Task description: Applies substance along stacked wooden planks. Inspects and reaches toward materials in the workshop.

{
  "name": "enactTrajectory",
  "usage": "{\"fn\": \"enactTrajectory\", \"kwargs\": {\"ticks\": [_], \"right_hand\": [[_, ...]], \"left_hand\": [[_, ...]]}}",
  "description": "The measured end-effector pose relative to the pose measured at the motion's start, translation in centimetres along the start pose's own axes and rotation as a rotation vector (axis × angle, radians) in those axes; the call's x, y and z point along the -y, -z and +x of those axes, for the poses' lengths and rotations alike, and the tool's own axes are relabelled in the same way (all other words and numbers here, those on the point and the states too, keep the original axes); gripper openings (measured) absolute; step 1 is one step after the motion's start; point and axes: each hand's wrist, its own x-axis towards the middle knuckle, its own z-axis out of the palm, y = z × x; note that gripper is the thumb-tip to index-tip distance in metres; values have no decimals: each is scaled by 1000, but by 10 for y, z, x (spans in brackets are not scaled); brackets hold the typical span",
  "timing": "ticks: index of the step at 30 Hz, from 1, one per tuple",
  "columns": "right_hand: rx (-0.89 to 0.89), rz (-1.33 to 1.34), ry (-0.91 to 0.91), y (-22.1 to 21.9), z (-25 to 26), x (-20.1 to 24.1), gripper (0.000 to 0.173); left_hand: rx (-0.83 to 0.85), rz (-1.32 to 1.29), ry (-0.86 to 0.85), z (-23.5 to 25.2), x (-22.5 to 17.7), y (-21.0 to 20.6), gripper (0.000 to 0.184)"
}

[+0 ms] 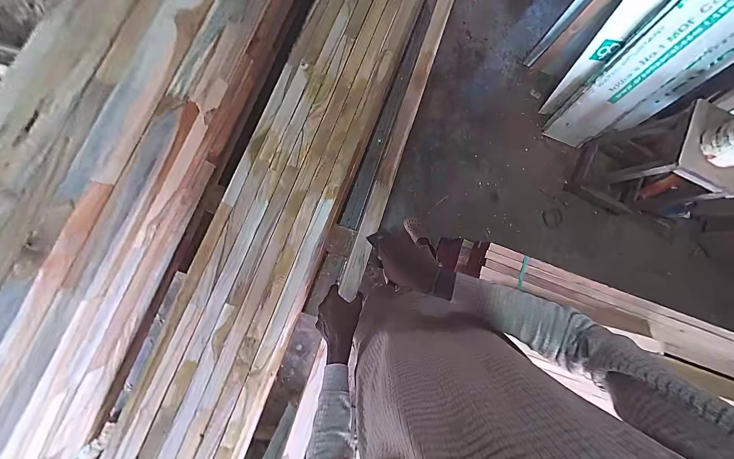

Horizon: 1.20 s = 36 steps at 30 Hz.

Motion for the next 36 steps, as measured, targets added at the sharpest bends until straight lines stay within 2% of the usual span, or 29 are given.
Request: {"fn": "enactTrajectory", "kwargs": {"ticks": [2, 3, 5, 7, 9, 11, 12, 13, 14, 16, 18, 21, 22, 24, 27, 29, 31, 33, 36], "right_hand": [[-88, 165, 7, 23, -2, -23, 31], [-211, 237, 28, 35, 0, -39, 31], [-459, 300, 84, 50, 9, -68, 42], [-491, 268, 39, 72, 38, -81, 55], [-526, 237, 24, 61, 65, -88, 58], [-607, 225, 18, 9, 66, -85, 54], [-582, 229, 8, -19, 55, -80, 51], [-530, 180, 12, -36, 38, -72, 56], [-477, 129, 4, -40, 21, -62, 53], [-398, 151, -54, -9, 10, -56, 48], [-396, 234, -157, 49, 26, -70, 54], [-422, 182, -242, 102, 75, -99, 44], [-389, 183, -240, 101, 75, -93, 43], [-317, 158, -172, 82, 51, -52, 39], [-125, -71, -56, 19, 5, 5, 26], [7, -37, -28, 15, -9, 16, 25], [-15, 40, 12, 35, -8, -3, 25], [-179, 145, 17, 65, 11, -32, 30], [-379, 186, -19, 85, 53, -66, 43]], "left_hand": [[161, -149, -53, 17, 15, 6, 70], [269, -299, -73, 26, 22, 8, 70], [605, -728, -14, 35, 37, 12, 57], [900, -1004, 105, 43, 41, 13, 81], [1045, -1089, 145, 48, 39, 15, 95], [1052, -1064, 149, 48, 39, 14, 95], [1016, -1034, 151, 47, 37, 14, 92], [969, -999, 161, 47, 37, 12, 91], [912, -963, 174, 46, 36, 10, 88], [741, -900, 187, 44, 31, 5, 82], [587, -786, 168, 39, 31, 0, 77], [520, -729, 129, 34, 27, -4, 75], [528, -736, 129, 34, 28, -3, 75], [540, -772, 129, 38, 27, 0, 75], [527, -775, 104, 35, 31, 0, 76], [448, -640, 48, 32, 28, 9, 78], [396, -522, 46, 24, 20, 19, 81], [479, -618, 92, 27, 15, 29, 80], [881, -957, 171, 47, 38, 24, 84]]}}
